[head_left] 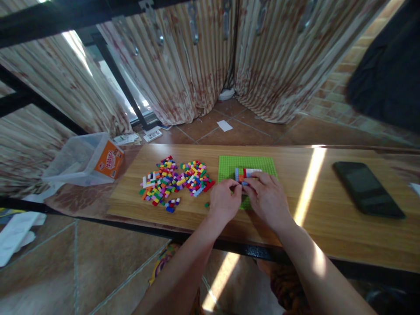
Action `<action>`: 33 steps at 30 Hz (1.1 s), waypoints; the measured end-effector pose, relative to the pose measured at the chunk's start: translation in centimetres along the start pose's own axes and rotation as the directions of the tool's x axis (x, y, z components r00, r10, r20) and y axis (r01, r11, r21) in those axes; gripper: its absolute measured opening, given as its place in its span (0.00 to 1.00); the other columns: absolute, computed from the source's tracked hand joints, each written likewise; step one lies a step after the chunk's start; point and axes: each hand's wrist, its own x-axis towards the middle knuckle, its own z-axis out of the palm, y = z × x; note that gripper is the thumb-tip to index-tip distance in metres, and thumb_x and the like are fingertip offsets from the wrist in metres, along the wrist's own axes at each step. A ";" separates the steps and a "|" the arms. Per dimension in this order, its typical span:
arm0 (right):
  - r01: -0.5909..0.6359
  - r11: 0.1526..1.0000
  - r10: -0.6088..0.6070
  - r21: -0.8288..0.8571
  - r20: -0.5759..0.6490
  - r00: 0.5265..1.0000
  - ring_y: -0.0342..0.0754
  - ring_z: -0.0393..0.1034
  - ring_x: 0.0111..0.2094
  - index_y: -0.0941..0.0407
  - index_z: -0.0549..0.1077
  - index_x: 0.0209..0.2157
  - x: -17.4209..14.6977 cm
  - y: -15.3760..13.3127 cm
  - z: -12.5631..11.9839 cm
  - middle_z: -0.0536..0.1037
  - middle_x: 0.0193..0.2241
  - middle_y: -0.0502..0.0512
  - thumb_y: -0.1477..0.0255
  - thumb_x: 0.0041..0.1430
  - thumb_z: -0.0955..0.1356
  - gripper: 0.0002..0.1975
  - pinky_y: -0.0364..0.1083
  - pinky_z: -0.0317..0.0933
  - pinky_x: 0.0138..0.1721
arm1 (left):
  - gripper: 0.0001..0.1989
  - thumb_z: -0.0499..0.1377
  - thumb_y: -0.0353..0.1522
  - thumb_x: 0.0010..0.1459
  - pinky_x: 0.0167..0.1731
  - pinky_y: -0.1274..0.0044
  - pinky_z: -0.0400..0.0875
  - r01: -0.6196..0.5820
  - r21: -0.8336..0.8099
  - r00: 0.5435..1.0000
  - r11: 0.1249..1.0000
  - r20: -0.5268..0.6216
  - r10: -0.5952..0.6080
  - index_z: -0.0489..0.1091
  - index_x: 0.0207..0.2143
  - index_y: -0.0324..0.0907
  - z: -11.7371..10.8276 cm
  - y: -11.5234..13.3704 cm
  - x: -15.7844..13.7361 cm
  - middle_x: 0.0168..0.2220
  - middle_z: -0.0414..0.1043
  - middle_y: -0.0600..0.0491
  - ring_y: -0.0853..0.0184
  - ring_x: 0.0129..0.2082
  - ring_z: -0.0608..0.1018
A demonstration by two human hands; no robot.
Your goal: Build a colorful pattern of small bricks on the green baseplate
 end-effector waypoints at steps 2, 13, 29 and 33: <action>0.004 1.000 -0.004 0.004 0.002 1.000 0.58 0.66 0.49 0.57 0.79 0.43 -0.1 0.1 0.0 0.75 0.49 0.63 0.68 0.66 0.63 0.14 0.56 0.63 0.48 | 0.09 0.57 0.32 0.60 0.35 0.75 0.69 -0.004 0.041 1.000 0.999 0.008 0.004 0.78 0.32 0.41 0.0 0.1 0.0 0.33 0.80 0.50 0.66 0.32 0.77; -0.213 0.935 0.246 0.282 -0.088 0.965 0.59 0.69 0.48 0.58 0.79 0.42 0.0 0.8 0.0 0.76 0.47 0.66 0.67 0.63 0.64 0.15 0.59 0.65 0.50 | 0.08 0.58 0.32 0.60 0.35 0.75 0.68 -0.007 0.050 1.000 0.999 0.004 0.007 0.77 0.33 0.41 0.0 0.4 0.1 0.34 0.79 0.50 0.66 0.31 0.77; -0.481 0.755 0.540 0.445 -0.006 0.842 0.59 0.70 0.48 0.60 0.77 0.46 1.4 0.7 1.6 0.74 0.47 0.67 0.65 0.49 0.69 0.23 0.61 0.62 0.53 | 0.07 0.59 0.32 0.58 0.33 0.76 0.67 0.021 0.023 0.999 1.000 -0.043 -0.020 0.77 0.30 0.42 0.7 0.5 0.5 0.32 0.79 0.51 0.67 0.29 0.76; -0.469 0.740 0.536 0.482 -0.002 0.844 0.57 0.72 0.44 0.57 0.78 0.44 1.2 1.2 1.9 0.76 0.45 0.63 0.64 0.49 0.69 0.20 0.61 0.64 0.50 | 0.07 0.60 0.32 0.57 0.31 0.77 0.66 0.045 0.012 0.998 0.999 -0.039 -0.045 0.77 0.29 0.42 0.6 0.6 0.5 0.30 0.79 0.52 0.68 0.28 0.75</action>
